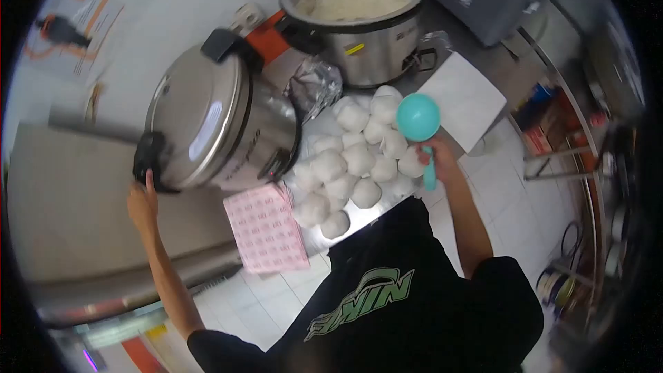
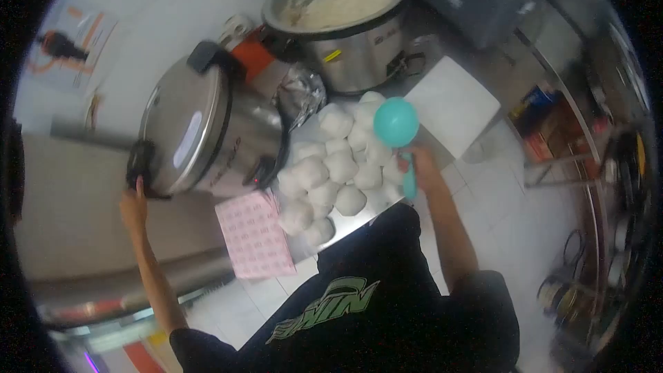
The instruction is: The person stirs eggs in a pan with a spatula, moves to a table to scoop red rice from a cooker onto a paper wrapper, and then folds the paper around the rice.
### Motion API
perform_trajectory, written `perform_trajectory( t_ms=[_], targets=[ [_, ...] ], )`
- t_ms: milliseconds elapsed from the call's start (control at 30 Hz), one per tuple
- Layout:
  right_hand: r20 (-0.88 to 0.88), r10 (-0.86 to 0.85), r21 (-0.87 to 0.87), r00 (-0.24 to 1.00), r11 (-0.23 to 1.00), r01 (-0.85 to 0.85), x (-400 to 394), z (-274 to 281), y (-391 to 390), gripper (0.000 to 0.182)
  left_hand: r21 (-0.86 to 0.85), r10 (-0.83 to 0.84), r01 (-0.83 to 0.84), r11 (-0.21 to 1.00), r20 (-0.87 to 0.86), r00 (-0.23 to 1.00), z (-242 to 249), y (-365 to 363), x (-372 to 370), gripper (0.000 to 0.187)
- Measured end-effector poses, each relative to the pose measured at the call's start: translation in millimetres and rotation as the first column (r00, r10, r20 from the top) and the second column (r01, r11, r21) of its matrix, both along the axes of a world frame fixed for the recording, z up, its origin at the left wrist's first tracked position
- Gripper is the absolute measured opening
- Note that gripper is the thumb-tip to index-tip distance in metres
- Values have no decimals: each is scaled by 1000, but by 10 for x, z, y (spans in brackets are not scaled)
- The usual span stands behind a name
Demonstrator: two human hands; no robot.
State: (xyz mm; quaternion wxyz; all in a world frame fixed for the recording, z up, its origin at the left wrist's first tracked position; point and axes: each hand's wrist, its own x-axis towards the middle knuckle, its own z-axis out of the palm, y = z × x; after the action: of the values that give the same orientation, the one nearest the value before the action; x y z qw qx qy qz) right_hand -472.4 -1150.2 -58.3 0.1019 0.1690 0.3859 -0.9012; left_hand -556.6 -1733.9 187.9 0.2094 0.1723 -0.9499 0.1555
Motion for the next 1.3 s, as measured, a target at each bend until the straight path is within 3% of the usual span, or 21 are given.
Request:
perform_trajectory(
  t_ms=[67, 133, 267, 500, 600, 700, 733, 767, 800, 833, 867, 900, 967, 1067, 1100, 1167, 1233, 1300],
  targets=[
    [50, -91, 9, 995, 996, 91, 164, 136, -323, 28, -92, 105, -92, 992, 145, 984, -11, -161, -298, 68],
    [73, -158, 30, 985, 987, 156, 224, 355, -632, 32, -231, 45, -32, 973, 50, 998, -31, -256, -429, 65],
    [121, -160, 51, 980, 987, 155, 153, 565, -858, 31, -358, 15, 23, 934, 103, 995, 222, -306, -474, 57],
    [13, 165, -230, 986, 960, -158, -343, 650, -669, 21, -441, 22, 115, 890, 293, 956, 217, -384, -610, 39],
    [-61, 219, -249, 974, 941, -227, -617, 535, -579, 24, -492, 57, 202, 847, 461, 885, 304, -436, -591, 34],
    [-109, 312, -71, 944, 945, -320, -778, 329, -487, 35, -581, 13, 378, 720, 557, 830, 411, -674, -714, 35],
    [-166, 333, -31, 928, 939, -342, -801, 331, -436, 40, -659, -23, 439, 611, 540, 841, 447, -935, -757, 36],
    [-222, 352, 9, 909, 933, -359, -828, 327, -382, 46, -554, -19, 323, 767, 485, 874, 562, -1135, -872, 36],
    [-199, 335, -2, 921, 939, -343, -805, 367, -311, 56, -592, 234, 88, 801, 445, 864, 778, -1035, -1019, 39],
    [-167, 374, 25, 912, 927, -375, -824, 330, -257, 63, -610, 33, 307, 730, 481, 876, 1054, -1170, -1081, 43],
    [-208, 352, 1, 913, 933, -360, -828, 228, -227, 64, -690, 270, 47, 722, 344, 899, 1361, -697, -1218, 45],
    [-160, 383, -17, 910, 920, -391, -842, 400, -112, 67, -652, 328, -120, 749, 206, 922, 1659, -1320, -1540, 48],
    [-213, 443, 9, 871, 892, -452, -888, 346, -52, 70, -844, 177, 151, 514, 277, 945, 2298, -897, -1663, 40],
    [-224, 463, -16, 858, 878, -478, -914, 326, 1, 69, -751, 326, -171, 637, 61, 943, 2856, 438, -2207, 47],
    [-246, 442, -14, 863, 888, -459, -908, 349, 29, 63, -763, 87, 48, 644, 136, 987, 3024, 400, -2495, 43],
    [-287, 400, -15, 870, 907, -422, -883, 414, 69, 51, -773, -326, 457, 440, 337, 884, 3351, 355, -3056, 36],
    [-257, 387, -13, 885, 915, -404, -846, 455, 107, 50, -684, -342, 160, 711, -137, 930, 3247, 2041, -2736, 60],
    [-213, 380, 24, 900, 923, -384, -792, 530, 150, 52, -534, -558, 406, 742, -157, 815, 3166, 2672, -2821, 44]
  ],
)
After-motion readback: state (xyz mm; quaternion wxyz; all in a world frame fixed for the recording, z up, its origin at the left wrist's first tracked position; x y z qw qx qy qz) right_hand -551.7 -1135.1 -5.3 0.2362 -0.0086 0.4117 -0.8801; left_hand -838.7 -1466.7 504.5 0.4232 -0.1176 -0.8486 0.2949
